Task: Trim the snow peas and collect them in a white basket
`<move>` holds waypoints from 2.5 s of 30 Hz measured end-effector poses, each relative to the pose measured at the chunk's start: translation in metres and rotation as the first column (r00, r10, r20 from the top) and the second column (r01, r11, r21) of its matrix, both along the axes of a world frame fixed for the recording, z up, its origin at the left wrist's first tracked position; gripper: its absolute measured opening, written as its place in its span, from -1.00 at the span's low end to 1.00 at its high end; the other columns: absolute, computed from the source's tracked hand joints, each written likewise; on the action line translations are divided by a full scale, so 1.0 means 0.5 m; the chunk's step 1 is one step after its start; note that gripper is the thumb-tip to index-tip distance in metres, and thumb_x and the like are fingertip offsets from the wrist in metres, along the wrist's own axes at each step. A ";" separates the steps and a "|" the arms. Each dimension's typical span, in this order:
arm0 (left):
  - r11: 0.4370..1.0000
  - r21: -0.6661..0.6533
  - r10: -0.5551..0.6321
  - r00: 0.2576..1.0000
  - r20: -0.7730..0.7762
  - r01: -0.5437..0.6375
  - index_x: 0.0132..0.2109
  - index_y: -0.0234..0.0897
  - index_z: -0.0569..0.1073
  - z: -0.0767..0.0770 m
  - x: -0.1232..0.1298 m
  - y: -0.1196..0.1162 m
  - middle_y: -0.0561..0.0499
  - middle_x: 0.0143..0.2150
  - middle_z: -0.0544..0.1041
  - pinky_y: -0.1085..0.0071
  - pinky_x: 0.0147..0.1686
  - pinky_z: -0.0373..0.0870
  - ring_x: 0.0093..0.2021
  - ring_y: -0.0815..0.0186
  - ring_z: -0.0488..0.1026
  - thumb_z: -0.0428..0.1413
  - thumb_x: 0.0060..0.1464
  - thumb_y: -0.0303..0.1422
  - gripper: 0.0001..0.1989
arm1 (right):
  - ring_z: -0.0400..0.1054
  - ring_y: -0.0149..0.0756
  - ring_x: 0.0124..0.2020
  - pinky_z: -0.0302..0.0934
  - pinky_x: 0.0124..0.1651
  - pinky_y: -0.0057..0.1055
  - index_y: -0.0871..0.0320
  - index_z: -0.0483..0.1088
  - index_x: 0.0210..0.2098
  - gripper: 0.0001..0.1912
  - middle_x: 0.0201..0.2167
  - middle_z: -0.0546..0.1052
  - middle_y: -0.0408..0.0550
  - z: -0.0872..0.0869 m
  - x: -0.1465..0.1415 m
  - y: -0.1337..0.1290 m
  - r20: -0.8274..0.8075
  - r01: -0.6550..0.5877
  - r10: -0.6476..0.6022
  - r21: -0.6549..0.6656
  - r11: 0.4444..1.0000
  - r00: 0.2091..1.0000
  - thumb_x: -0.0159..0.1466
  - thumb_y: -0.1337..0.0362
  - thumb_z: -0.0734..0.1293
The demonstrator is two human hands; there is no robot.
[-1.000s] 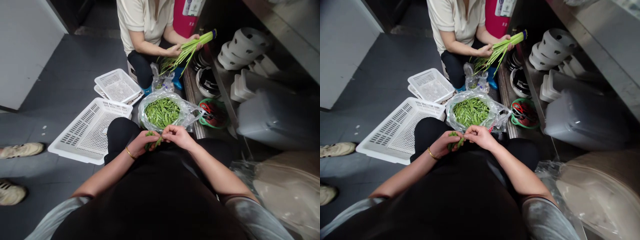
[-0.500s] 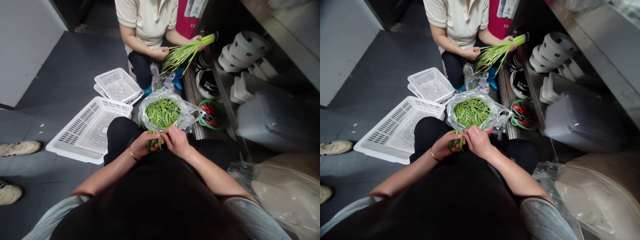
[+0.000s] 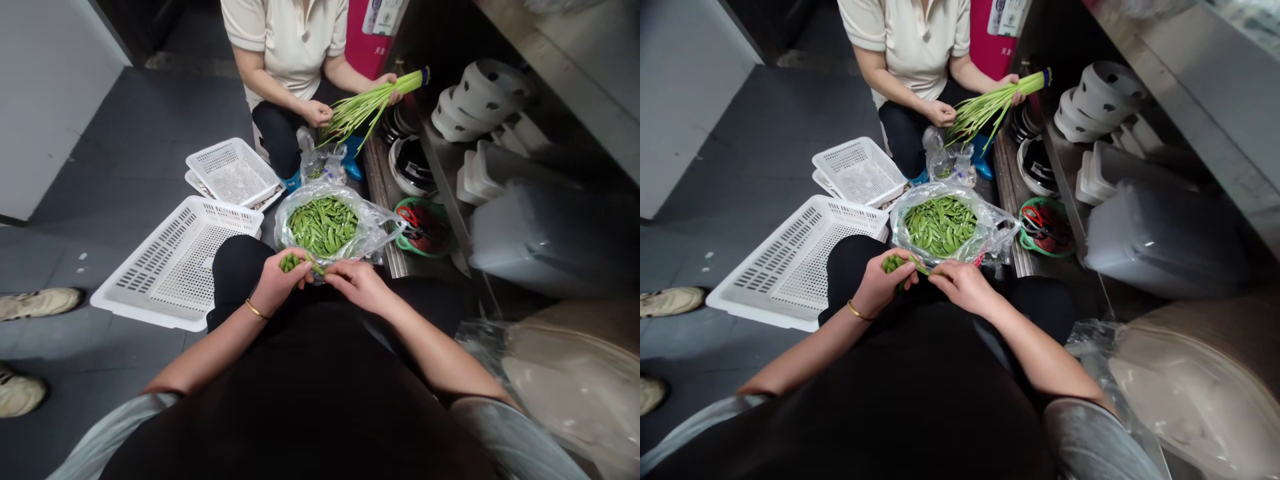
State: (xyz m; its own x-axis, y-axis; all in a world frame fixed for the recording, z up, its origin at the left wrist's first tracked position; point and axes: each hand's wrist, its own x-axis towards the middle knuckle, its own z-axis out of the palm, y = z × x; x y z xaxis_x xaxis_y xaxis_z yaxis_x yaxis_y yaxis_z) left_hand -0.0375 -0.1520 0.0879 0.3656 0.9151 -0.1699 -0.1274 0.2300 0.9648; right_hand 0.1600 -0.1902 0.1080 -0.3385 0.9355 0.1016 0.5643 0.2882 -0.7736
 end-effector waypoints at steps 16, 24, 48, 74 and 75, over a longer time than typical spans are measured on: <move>0.954 -0.113 -0.296 0.940 -0.168 0.279 -0.40 -0.37 0.49 -0.002 0.019 -0.006 0.04 -0.58 0.44 0.57 -0.66 0.20 -0.63 0.48 0.28 0.26 -0.12 -0.22 -0.74 | 0.32 -0.34 -0.44 0.20 -0.35 -0.44 0.18 0.40 -0.35 -0.73 -0.48 0.43 -0.05 -0.005 -0.008 0.005 0.122 -0.088 0.058 0.258 0.962 0.991 0.38 0.26 0.13; 0.926 -0.355 0.214 0.954 0.210 -0.130 -0.45 -0.34 0.35 -0.028 -0.009 0.030 0.03 -0.56 0.47 0.57 -0.70 0.14 -0.64 0.47 0.29 0.26 -0.16 -0.30 -0.75 | 0.34 -0.36 -0.46 0.21 -0.35 -0.45 0.15 0.44 -0.35 -0.77 -0.48 0.46 -0.08 0.017 0.113 -0.021 0.105 -0.023 0.018 0.048 0.999 0.994 0.33 0.23 0.20; 0.859 -0.452 -0.128 0.956 0.264 0.240 -0.40 -0.36 0.36 -0.026 0.001 0.015 0.09 -0.60 0.38 0.53 -0.69 0.22 -0.65 0.46 0.28 0.30 -0.18 -0.34 -0.72 | 0.44 -0.28 -0.28 0.20 -0.23 -0.49 0.29 0.49 -0.30 -0.83 -0.31 0.57 0.07 -0.107 0.027 0.207 0.652 0.207 -0.061 -0.149 0.967 0.755 0.25 0.31 0.29; 0.811 -0.500 -0.222 0.951 0.218 0.303 -0.38 -0.37 0.40 -0.038 0.022 0.021 0.13 -0.64 0.34 0.54 -0.68 0.18 -0.68 0.48 0.25 0.32 -0.21 -0.29 -0.69 | 0.36 -0.19 -0.02 0.21 -0.03 -0.40 0.21 0.40 -0.09 -0.71 -0.07 0.49 0.10 -0.049 -0.007 0.177 0.741 0.321 -0.086 -0.180 0.930 0.666 0.31 0.16 0.25; 0.819 -0.497 -0.212 0.956 0.204 0.287 -0.38 -0.37 0.41 -0.036 0.021 0.013 0.11 -0.64 0.36 0.53 -0.68 0.20 -0.68 0.46 0.27 0.32 -0.22 -0.29 -0.69 | 0.36 -0.19 -0.03 0.23 -0.03 -0.38 0.22 0.40 -0.08 -0.70 -0.08 0.48 0.12 -0.026 -0.032 0.170 0.745 0.321 -0.094 -0.167 0.932 0.661 0.30 0.15 0.28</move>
